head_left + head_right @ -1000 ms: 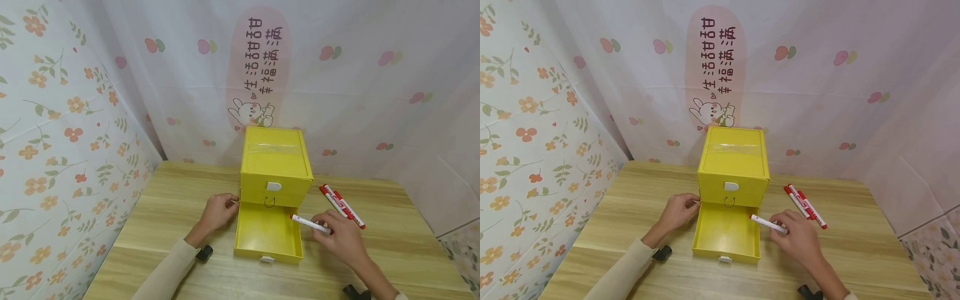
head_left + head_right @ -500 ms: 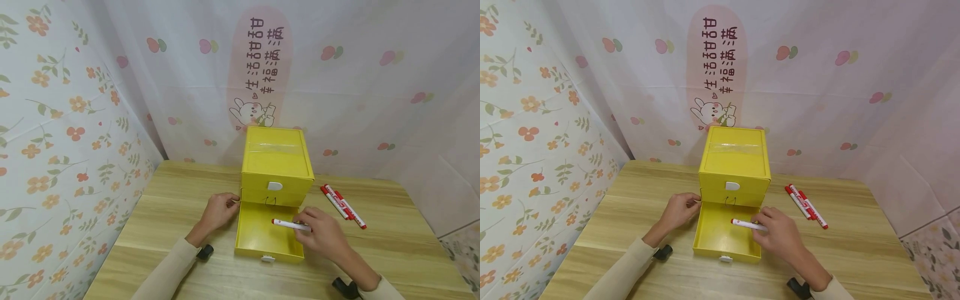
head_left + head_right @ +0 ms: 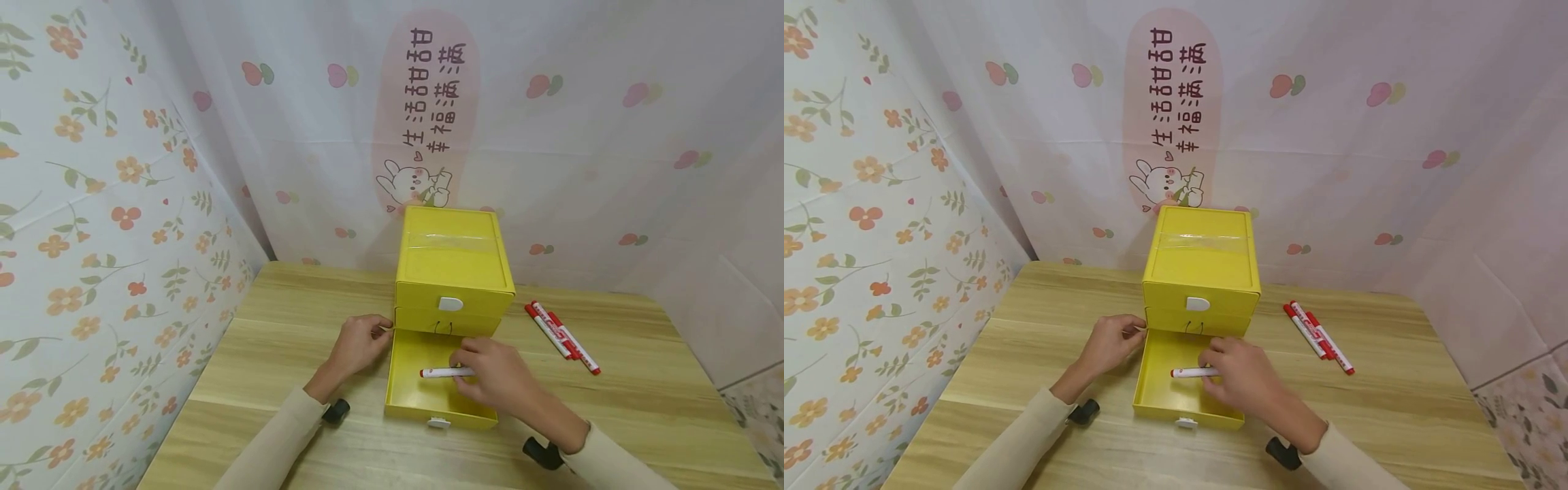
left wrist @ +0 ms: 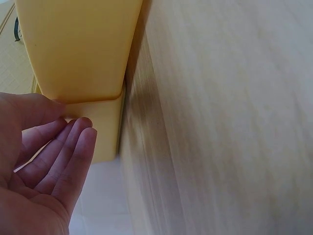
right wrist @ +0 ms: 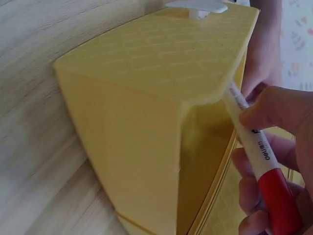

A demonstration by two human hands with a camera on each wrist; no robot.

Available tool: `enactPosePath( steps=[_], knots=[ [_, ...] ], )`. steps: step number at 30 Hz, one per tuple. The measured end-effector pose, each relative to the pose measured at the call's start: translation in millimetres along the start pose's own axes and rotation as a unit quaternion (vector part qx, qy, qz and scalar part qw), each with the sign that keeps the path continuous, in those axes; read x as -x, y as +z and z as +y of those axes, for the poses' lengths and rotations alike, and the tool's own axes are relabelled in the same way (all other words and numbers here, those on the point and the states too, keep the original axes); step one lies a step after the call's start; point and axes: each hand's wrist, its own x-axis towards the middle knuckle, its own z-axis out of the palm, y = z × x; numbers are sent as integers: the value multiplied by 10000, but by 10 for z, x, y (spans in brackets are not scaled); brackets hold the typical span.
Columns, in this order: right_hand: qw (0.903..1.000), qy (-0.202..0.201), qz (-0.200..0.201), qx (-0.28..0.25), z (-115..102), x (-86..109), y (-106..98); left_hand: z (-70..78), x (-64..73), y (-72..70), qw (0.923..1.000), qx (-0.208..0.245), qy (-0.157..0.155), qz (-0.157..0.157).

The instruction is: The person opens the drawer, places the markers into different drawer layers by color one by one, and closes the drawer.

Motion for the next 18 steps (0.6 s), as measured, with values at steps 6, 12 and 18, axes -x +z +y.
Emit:
enactPosePath(
  steps=[6, 12, 18],
  knots=[
    [9979, 141, -589, 227, -55, -118, 24, -3, -3, 11, 10000, -8, 2, 12],
    [9936, 69, -1067, 365, -126, -283, 4, -1, -4, 9, 10000, -12, 35, 18],
    [9895, -129, -1368, 453, -179, -408, 53, -5, -3, 11, 10000, -37, -7, 14]
  ],
)
